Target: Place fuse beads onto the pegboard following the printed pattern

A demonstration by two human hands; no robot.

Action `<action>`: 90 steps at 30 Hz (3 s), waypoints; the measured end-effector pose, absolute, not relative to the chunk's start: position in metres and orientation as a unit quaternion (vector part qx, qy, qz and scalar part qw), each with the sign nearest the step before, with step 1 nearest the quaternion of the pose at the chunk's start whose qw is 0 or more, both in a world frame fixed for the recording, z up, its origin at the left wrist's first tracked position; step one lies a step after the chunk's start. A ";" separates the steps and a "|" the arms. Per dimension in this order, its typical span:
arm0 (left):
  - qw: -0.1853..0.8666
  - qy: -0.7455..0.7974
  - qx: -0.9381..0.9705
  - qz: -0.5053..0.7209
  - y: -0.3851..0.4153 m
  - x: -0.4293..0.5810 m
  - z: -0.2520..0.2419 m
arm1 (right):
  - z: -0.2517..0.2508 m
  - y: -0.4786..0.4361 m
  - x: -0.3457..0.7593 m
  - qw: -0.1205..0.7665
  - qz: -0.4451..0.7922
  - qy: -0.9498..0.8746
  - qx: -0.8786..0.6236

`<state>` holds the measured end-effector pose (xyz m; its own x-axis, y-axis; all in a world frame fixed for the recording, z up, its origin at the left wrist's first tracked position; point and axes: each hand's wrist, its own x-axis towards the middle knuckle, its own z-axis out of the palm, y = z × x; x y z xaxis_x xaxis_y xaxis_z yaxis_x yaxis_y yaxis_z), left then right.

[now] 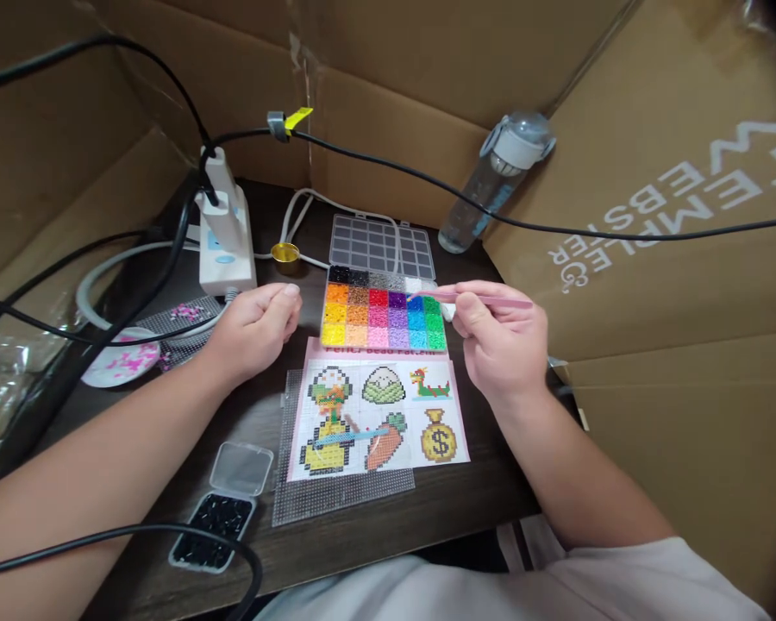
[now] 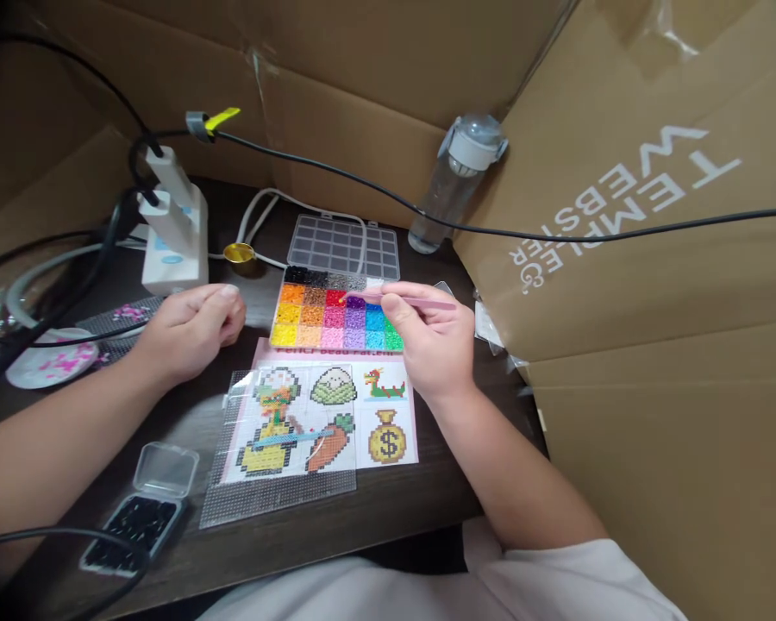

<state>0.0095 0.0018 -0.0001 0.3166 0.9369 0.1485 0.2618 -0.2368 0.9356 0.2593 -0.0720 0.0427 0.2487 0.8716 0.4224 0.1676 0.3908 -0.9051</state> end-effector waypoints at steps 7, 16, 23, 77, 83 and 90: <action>0.449 0.434 0.672 0.398 0.004 0.008 -0.007 | 0.011 -0.096 0.262 0.605 0.407 -0.475 -0.493; 0.446 0.421 0.670 0.418 0.002 0.010 -0.011 | -0.008 -0.102 0.248 0.566 0.509 -0.422 -0.493; 0.463 0.409 0.661 0.427 0.000 0.012 -0.009 | -0.003 -0.105 0.235 0.540 0.491 -0.475 -0.492; 0.456 0.420 0.667 0.414 0.003 0.009 -0.011 | 0.000 -0.087 0.266 0.627 0.392 -0.433 -0.516; 0.444 0.417 0.674 0.417 0.002 0.010 -0.011 | -0.004 -0.087 0.266 0.607 0.373 -0.465 -0.525; 0.443 0.420 0.677 0.410 0.001 0.011 -0.008 | -0.002 -0.101 0.244 0.558 0.370 -0.517 -0.533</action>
<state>0.0115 0.0006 -0.0076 0.3100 0.9329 0.1833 0.2051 -0.2539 0.9452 0.2438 -0.1011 -0.0017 0.1915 0.9643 0.1828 0.1389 0.1577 -0.9777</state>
